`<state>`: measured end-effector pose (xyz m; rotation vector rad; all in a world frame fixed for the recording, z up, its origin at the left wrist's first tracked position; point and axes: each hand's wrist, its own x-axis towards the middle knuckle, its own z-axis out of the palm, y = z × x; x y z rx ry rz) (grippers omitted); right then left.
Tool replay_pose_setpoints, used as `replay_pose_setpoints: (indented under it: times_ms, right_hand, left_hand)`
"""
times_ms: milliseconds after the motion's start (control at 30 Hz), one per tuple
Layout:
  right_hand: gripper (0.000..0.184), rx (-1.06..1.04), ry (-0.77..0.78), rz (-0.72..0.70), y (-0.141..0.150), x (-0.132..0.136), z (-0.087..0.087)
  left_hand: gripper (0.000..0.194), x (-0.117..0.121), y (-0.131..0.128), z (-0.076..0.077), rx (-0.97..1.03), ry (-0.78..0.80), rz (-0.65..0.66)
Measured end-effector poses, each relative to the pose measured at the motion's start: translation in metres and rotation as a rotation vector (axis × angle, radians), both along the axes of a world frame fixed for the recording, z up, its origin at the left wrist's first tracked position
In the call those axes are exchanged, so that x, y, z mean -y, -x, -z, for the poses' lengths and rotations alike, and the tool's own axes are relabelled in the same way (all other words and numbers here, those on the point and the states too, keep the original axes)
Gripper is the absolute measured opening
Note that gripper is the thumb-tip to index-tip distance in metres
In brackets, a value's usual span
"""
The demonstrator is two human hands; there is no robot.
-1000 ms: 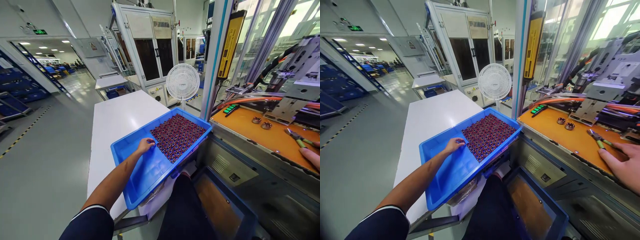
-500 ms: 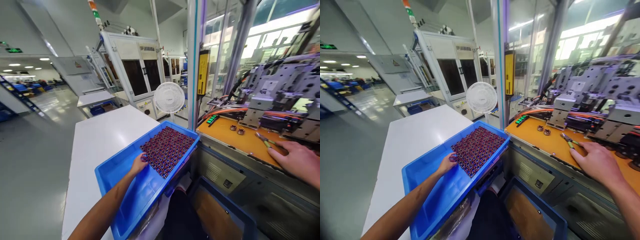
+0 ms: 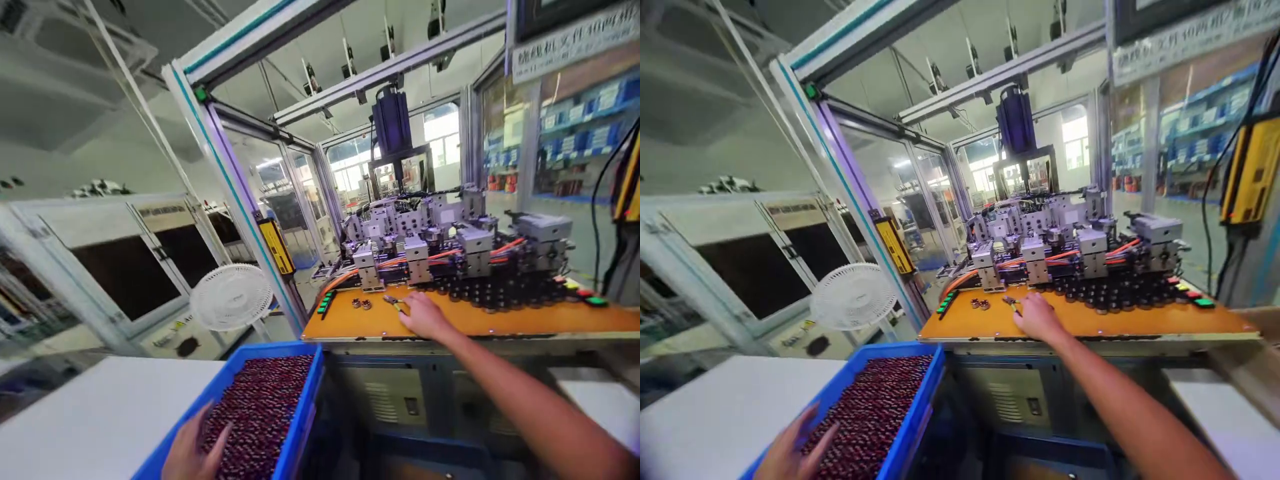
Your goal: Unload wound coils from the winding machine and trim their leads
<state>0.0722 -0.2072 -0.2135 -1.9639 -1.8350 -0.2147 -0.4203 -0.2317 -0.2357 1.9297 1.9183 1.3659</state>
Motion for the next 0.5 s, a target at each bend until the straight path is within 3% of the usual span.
replay_pose_setpoints:
  times_ms: [67, 133, 200, 267, 367, 500]
  right_hand:
    - [0.028, 0.035, 0.021, 0.003, -0.001, 0.002, -0.002]
    - [0.028, 0.049, 0.037, -0.009, -0.003, 0.003, -0.003]
    - [0.028, 0.042, 0.041, -0.028, -0.004, 0.003, -0.004]
    - [0.028, 0.027, 0.035, -0.047, -0.005, 0.003, -0.004]
    - [0.027, 0.019, 0.019, -0.074, -0.006, 0.004, -0.004]
    - [0.026, 0.02, 0.01, -0.125, -0.006, 0.005, -0.005]
  left_hand:
    - [0.039, -0.015, -0.061, -0.026, -0.012, -0.04, 0.173]
    - [0.032, -0.034, -0.126, -0.047, -0.002, 0.043, 0.347]
    - [0.025, -0.056, -0.188, -0.055, 0.01, 0.108, 0.427]
    - [0.028, -0.078, -0.238, -0.054, 0.018, 0.176, 0.44]
    - [0.033, -0.105, -0.284, -0.049, 0.053, 0.235, 0.388]
    - [0.035, -0.122, -0.302, -0.049, 0.133, 0.27, 0.343]
